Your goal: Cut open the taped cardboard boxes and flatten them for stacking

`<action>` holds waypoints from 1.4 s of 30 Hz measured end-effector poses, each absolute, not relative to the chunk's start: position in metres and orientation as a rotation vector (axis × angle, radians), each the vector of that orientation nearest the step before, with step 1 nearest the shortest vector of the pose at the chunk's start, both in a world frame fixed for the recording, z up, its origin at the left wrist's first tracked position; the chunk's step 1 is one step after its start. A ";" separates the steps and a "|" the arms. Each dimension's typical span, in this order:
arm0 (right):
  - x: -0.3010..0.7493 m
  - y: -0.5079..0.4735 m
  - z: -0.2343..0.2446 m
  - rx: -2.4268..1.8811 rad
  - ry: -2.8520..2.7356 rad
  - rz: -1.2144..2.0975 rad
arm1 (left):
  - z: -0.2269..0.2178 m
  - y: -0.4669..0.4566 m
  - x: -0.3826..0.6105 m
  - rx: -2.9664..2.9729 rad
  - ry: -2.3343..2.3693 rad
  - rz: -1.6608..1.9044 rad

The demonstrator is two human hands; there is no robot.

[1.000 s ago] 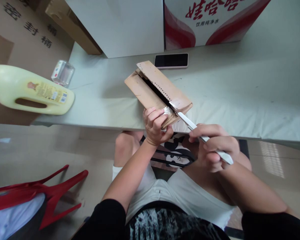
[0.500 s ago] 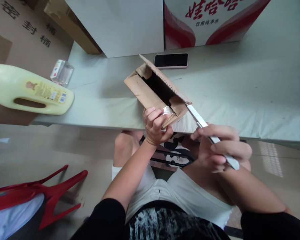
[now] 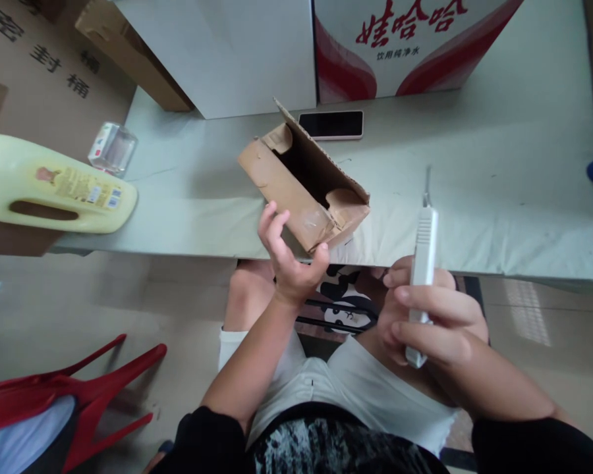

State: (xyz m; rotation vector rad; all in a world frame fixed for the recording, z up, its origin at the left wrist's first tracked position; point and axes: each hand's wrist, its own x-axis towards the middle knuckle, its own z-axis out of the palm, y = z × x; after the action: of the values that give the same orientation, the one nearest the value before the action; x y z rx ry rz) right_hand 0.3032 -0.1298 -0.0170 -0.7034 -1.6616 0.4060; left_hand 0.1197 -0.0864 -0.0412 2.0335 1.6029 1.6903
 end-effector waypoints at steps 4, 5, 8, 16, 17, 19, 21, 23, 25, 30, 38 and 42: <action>0.298 -0.103 -0.006 -0.613 -1.639 -0.016 | -0.044 -0.082 0.111 1.883 1.549 1.656; 0.298 -0.096 -0.006 -0.760 -1.703 0.045 | -0.045 -0.081 0.108 1.877 1.547 1.647; 0.302 -0.080 -0.014 -1.178 -1.818 0.247 | -0.045 -0.077 0.099 1.831 1.548 1.667; 0.301 -0.068 -0.048 -1.636 -2.047 0.542 | -0.042 -0.078 0.074 1.881 1.585 1.748; 0.300 -0.067 -0.049 -1.640 -2.059 0.544 | -0.041 -0.077 0.070 1.918 1.584 1.763; 0.299 -0.067 -0.051 -1.657 -2.066 0.540 | -0.039 -0.077 0.064 2.011 1.579 1.769; 0.298 -0.066 -0.051 -1.681 -2.071 0.536 | -0.037 -0.076 0.058 2.049 1.634 1.775; 0.298 -0.066 -0.053 -1.688 -2.085 0.527 | -0.035 -0.076 0.055 1.986 1.772 1.791; 0.299 -0.066 -0.056 -1.669 -2.102 0.510 | -0.031 -0.075 0.053 1.862 1.905 1.797; 0.300 -0.065 -0.060 -1.651 -2.126 0.499 | -0.025 -0.069 0.052 1.516 1.967 1.804; 0.298 -0.060 -0.048 -1.455 -2.107 0.526 | -0.034 -0.057 0.037 0.639 1.674 1.748; 0.298 -0.059 -0.043 -1.375 -2.165 0.577 | -0.048 -0.060 0.029 0.483 1.554 1.562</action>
State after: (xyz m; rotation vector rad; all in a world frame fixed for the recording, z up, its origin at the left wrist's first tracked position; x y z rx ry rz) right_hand 0.2977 -0.0585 -0.0427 -1.3749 -2.1647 0.5768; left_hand 0.0292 -0.0604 -0.0477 0.4826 1.5539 1.5625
